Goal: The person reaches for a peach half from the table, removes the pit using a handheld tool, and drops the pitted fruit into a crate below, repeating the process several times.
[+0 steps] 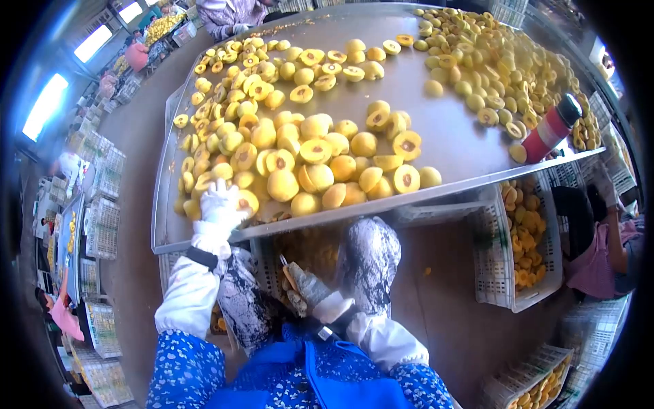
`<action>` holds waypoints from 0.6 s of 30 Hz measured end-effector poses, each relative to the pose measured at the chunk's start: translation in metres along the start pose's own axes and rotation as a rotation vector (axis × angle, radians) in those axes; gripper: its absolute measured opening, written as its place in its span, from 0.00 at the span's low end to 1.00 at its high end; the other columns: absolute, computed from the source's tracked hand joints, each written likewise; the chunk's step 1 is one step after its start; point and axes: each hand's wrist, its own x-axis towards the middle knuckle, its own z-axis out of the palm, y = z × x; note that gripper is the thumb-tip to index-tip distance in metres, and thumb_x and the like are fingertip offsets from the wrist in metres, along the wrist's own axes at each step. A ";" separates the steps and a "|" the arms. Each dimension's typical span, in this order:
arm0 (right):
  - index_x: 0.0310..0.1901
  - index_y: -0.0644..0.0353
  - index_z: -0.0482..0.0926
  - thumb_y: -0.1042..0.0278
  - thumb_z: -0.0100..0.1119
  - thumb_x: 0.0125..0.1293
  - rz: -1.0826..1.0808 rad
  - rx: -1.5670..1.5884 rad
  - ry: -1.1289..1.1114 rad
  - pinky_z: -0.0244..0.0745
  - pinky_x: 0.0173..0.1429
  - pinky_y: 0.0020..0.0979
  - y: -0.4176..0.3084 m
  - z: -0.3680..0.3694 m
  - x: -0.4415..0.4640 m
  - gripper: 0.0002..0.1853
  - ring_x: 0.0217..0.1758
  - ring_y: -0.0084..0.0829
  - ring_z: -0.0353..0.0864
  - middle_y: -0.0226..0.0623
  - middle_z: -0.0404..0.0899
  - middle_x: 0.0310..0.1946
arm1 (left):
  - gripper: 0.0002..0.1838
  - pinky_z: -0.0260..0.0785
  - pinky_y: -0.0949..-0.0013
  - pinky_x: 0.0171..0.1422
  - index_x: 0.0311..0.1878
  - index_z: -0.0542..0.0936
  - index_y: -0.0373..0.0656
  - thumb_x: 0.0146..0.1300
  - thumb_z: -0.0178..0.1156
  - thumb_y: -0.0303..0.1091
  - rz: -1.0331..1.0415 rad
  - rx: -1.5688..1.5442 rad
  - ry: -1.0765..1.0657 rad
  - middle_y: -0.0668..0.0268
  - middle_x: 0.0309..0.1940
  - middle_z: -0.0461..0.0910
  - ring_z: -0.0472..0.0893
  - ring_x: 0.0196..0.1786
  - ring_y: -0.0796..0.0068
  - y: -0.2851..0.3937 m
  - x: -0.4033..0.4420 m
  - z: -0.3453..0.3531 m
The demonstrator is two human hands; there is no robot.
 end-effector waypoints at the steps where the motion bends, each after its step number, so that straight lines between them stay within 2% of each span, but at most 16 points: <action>1: 0.31 0.51 0.70 0.32 0.38 0.68 -0.012 -0.017 0.025 0.54 0.14 0.26 -0.002 0.000 0.000 0.28 0.08 0.24 0.58 0.26 0.60 0.10 | 0.28 0.66 0.54 0.49 0.47 0.76 0.47 0.44 0.67 0.52 -0.012 0.007 0.012 0.58 0.47 0.70 0.70 0.51 0.58 0.003 0.002 -0.003; 3: 0.32 0.52 0.70 0.34 0.38 0.69 -0.013 -0.029 0.074 0.52 0.14 0.27 -0.003 -0.001 0.000 0.27 0.08 0.23 0.56 0.25 0.60 0.10 | 0.27 0.67 0.54 0.49 0.44 0.75 0.46 0.42 0.69 0.50 -0.049 -0.014 0.022 0.59 0.45 0.70 0.70 0.51 0.57 0.013 -0.002 -0.009; 6: 0.30 0.53 0.72 0.35 0.40 0.69 -0.012 -0.164 0.081 0.51 0.13 0.28 -0.008 0.006 0.001 0.27 0.08 0.23 0.57 0.26 0.62 0.11 | 0.31 0.68 0.52 0.48 0.52 0.69 0.46 0.44 0.69 0.44 0.011 -0.165 0.126 0.55 0.43 0.75 0.75 0.48 0.53 0.015 -0.010 0.023; 7: 0.29 0.53 0.72 0.36 0.41 0.69 -0.024 -0.184 0.099 0.51 0.13 0.27 -0.012 0.011 0.001 0.26 0.08 0.22 0.57 0.26 0.63 0.11 | 0.38 0.68 0.52 0.54 0.59 0.65 0.39 0.46 0.69 0.43 -0.032 -0.424 -0.057 0.48 0.48 0.75 0.76 0.50 0.47 0.014 -0.007 0.019; 10: 0.28 0.54 0.72 0.40 0.45 0.69 -0.099 -0.230 0.132 0.52 0.14 0.28 -0.019 0.023 -0.005 0.24 0.09 0.23 0.59 0.27 0.64 0.11 | 0.31 0.70 0.54 0.52 0.54 0.66 0.44 0.48 0.68 0.37 -0.091 -0.673 -0.015 0.50 0.44 0.78 0.79 0.47 0.49 0.020 -0.007 0.013; 11: 0.29 0.55 0.73 0.43 0.46 0.70 -0.154 -0.238 0.123 0.55 0.15 0.28 -0.026 0.027 -0.010 0.23 0.10 0.24 0.61 0.28 0.66 0.12 | 0.27 0.75 0.58 0.47 0.55 0.69 0.44 0.51 0.66 0.34 -0.124 -0.847 0.091 0.52 0.44 0.79 0.81 0.44 0.54 0.020 -0.010 0.024; 12: 0.30 0.56 0.73 0.45 0.47 0.70 -0.209 -0.241 0.115 0.57 0.17 0.29 -0.029 0.029 -0.012 0.22 0.11 0.25 0.64 0.28 0.68 0.14 | 0.25 0.76 0.60 0.43 0.54 0.70 0.44 0.52 0.66 0.33 -0.195 -1.172 0.125 0.53 0.43 0.79 0.82 0.42 0.56 0.020 -0.009 0.027; 14: 0.34 0.60 0.76 0.51 0.48 0.72 -0.754 -0.455 0.232 0.66 0.25 0.31 -0.022 0.034 0.001 0.19 0.20 0.27 0.72 0.31 0.73 0.19 | 0.22 0.78 0.65 0.35 0.53 0.73 0.44 0.54 0.65 0.32 -0.363 -1.821 0.157 0.55 0.41 0.80 0.83 0.37 0.61 0.026 -0.020 0.022; 15: 0.38 0.63 0.78 0.56 0.47 0.73 -0.756 -0.582 0.278 0.69 0.33 0.34 -0.029 0.038 -0.011 0.17 0.29 0.35 0.77 0.38 0.78 0.24 | 0.17 0.77 0.72 0.26 0.50 0.75 0.43 0.57 0.63 0.30 -0.411 -2.094 0.064 0.59 0.37 0.81 0.83 0.31 0.66 0.026 -0.037 0.009; 16: 0.42 0.62 0.77 0.62 0.49 0.71 -0.896 -0.673 0.287 0.71 0.32 0.38 -0.026 0.034 -0.003 0.12 0.28 0.42 0.77 0.45 0.77 0.27 | 0.16 0.77 0.70 0.26 0.51 0.74 0.41 0.63 0.59 0.37 -0.360 -2.126 0.061 0.58 0.33 0.81 0.82 0.28 0.64 0.024 -0.043 0.023; 18: 0.47 0.60 0.76 0.67 0.47 0.69 -1.272 -1.204 0.348 0.72 0.32 0.44 -0.034 0.034 -0.002 0.10 0.29 0.48 0.77 0.49 0.76 0.32 | 0.19 0.77 0.68 0.25 0.51 0.74 0.40 0.68 0.51 0.47 -0.431 -2.479 -0.036 0.58 0.33 0.81 0.82 0.28 0.62 0.031 -0.059 0.033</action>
